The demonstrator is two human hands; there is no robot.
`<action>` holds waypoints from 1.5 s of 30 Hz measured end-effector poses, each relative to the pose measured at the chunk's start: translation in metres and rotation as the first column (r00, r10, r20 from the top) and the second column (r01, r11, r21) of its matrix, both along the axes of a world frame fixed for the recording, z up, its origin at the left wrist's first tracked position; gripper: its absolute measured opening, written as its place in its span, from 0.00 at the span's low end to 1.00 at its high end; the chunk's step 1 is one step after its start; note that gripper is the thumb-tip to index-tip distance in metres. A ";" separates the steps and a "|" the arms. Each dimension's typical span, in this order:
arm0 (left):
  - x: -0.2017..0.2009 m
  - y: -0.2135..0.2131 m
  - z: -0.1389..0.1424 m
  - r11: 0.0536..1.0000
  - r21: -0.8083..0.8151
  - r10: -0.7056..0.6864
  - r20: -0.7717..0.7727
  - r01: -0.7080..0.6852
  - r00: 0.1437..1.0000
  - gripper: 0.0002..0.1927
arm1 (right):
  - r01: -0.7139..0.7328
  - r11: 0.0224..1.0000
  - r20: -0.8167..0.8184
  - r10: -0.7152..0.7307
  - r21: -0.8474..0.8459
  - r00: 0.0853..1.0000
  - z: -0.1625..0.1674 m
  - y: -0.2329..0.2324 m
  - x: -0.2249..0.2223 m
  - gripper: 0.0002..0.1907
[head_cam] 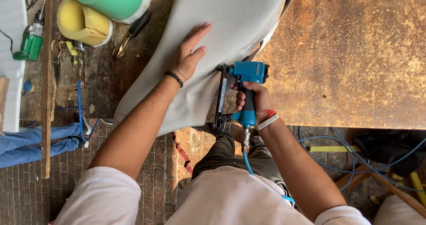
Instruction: The person staples gray fabric onto a foam seat using a pneumatic staple gun, smoothing and trimming excess fabric with scissors. The person repeatedly adjusts the fabric and secures it around the edges of the seat.
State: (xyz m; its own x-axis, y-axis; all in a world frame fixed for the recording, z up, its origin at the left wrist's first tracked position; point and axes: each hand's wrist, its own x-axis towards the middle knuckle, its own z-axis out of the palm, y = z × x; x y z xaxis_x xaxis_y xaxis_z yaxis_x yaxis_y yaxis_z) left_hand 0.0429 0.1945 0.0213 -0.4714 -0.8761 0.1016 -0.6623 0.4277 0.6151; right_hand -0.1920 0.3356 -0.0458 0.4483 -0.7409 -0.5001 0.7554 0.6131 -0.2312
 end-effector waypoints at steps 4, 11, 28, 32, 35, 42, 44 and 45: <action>0.091 0.064 0.012 0.980 -0.177 0.179 0.577 -0.093 0.797 0.34 | -0.034 0.998 0.606 -0.006 0.054 0.795 -0.039 0.022 0.033 0.24; 0.124 0.082 -0.021 0.967 -0.250 0.169 0.769 0.046 0.616 0.43 | -0.046 0.987 0.853 -0.109 0.154 0.510 -0.076 0.036 0.120 0.25; 0.132 0.097 -0.007 0.980 -0.199 0.138 0.736 0.017 0.663 0.49 | 0.047 0.979 0.892 -0.201 0.199 0.405 -0.054 0.057 0.199 0.17; 0.135 0.099 0.000 0.989 -0.144 0.097 0.753 0.019 0.651 0.52 | 0.061 0.981 0.780 -0.184 0.185 0.598 -0.052 0.061 0.197 0.18; 0.136 0.100 0.002 0.994 -0.112 0.075 0.743 0.013 0.666 0.53 | 0.039 0.962 0.754 -0.236 0.270 0.613 -0.052 0.063 0.196 0.13; 0.136 0.098 0.008 0.994 -0.106 0.066 0.710 0.014 0.701 0.60 | 0.000 0.956 0.678 -0.208 0.293 0.705 -0.059 0.059 0.201 0.19; 0.137 0.094 0.010 0.995 -0.101 0.048 0.612 0.018 0.789 0.61 | -0.073 0.956 0.708 -0.157 0.283 0.689 -0.062 0.056 0.200 0.20; 0.137 0.093 0.011 0.998 -0.068 0.041 0.652 0.004 0.757 0.63 | -0.083 0.951 0.691 -0.155 0.299 0.706 -0.063 0.054 0.199 0.20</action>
